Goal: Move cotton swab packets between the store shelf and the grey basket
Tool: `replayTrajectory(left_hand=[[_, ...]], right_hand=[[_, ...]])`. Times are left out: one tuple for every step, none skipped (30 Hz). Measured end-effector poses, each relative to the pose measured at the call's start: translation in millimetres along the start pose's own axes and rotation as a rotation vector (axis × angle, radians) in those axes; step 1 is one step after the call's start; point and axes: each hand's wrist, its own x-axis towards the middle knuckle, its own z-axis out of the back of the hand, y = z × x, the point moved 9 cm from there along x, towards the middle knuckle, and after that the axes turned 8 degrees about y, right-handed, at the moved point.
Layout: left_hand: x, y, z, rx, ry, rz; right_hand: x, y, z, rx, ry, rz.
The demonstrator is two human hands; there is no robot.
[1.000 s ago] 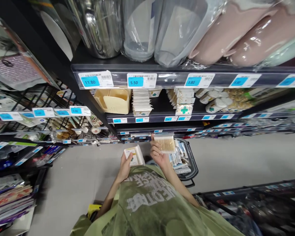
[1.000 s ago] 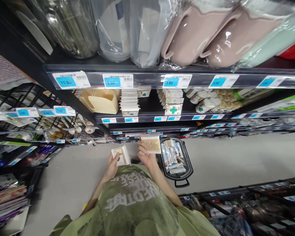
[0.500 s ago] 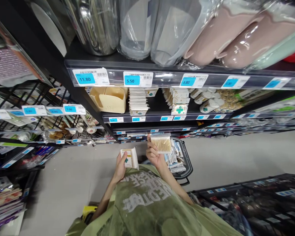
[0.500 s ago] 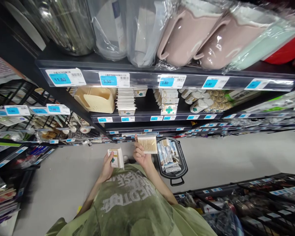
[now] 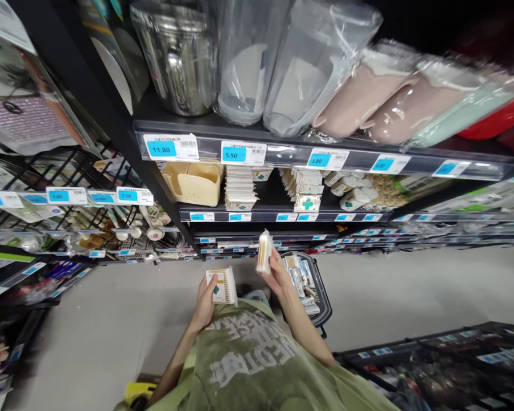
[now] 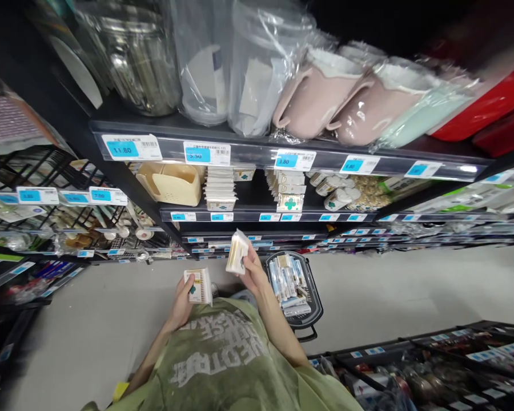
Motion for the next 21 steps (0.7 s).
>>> replayTrajectory(left_hand=[[0,-1,0.2,0.003,0.000,-0.002],[-1,-1,0.1,0.006,0.003,-0.004],[-1,-2,-0.4,0.006,0.007,-0.004],[-2,-3,-1.1,0.005,0.012,-0.003],[-3,-3,-1.9,0.003,0.017,-0.001],[-3,-3,-2.7,0.000,0.024,0.002],[-4,-3,-3.7,-0.003,0.032,0.007],[-4,-3,-4.6,-0.007,0.040,0.014],[-5,-3,-5.2,-0.011,0.045,0.022],[-5,-2,-5.8,-0.015,0.051,0.027],[-6,-3,-6.3,-0.016,0.056,0.027],[-7,-4,-6.8,-0.016,0.060,0.023],[-7,-5,-6.8,-0.015,0.060,0.014],[-8,-8,-6.6,-0.015,0.056,0.002],[-9,-9,-6.0,-0.019,0.048,-0.004],[-11,-11,-4.8,-0.025,0.034,-0.001],[-12,-11,-3.0,-0.033,0.014,0.008],[-14,-11,-1.0,-0.042,-0.006,0.020],[-16,-11,1.0,-0.051,-0.023,0.031],[-18,-11,2.8,-0.059,-0.035,0.038],[-19,-12,4.4,-0.064,-0.039,0.038]], right_hand=[[3,10,5,0.000,-0.001,0.029],[8,23,10,0.008,-0.004,0.063],[13,39,17,0.004,-0.015,0.106],[19,57,23,-0.033,-0.028,0.154],[26,77,30,-0.083,-0.047,0.212],[33,98,36,-0.140,-0.069,0.277],[40,118,43,-0.205,-0.097,0.346],[48,137,48,-0.279,-0.125,0.411],[57,153,52,-0.361,-0.153,0.467],[66,165,56,-0.444,-0.176,0.508],[78,174,58,-0.524,-0.189,0.529],[91,179,60,-0.596,-0.190,0.529],[105,180,62,-0.663,-0.188,0.513],[120,179,63,-0.726,-0.189,0.487],[134,177,65,-0.783,-0.194,0.459],[147,175,66,-0.834,-0.202,0.435],[159,173,67,-0.878,-0.213,0.418],[169,172,66,-0.913,-0.220,0.409],[178,171,64,-0.941,-0.223,0.406],[186,171,62,-0.967,-0.225,0.406],[192,171,60,-0.999,-0.232,0.406]])
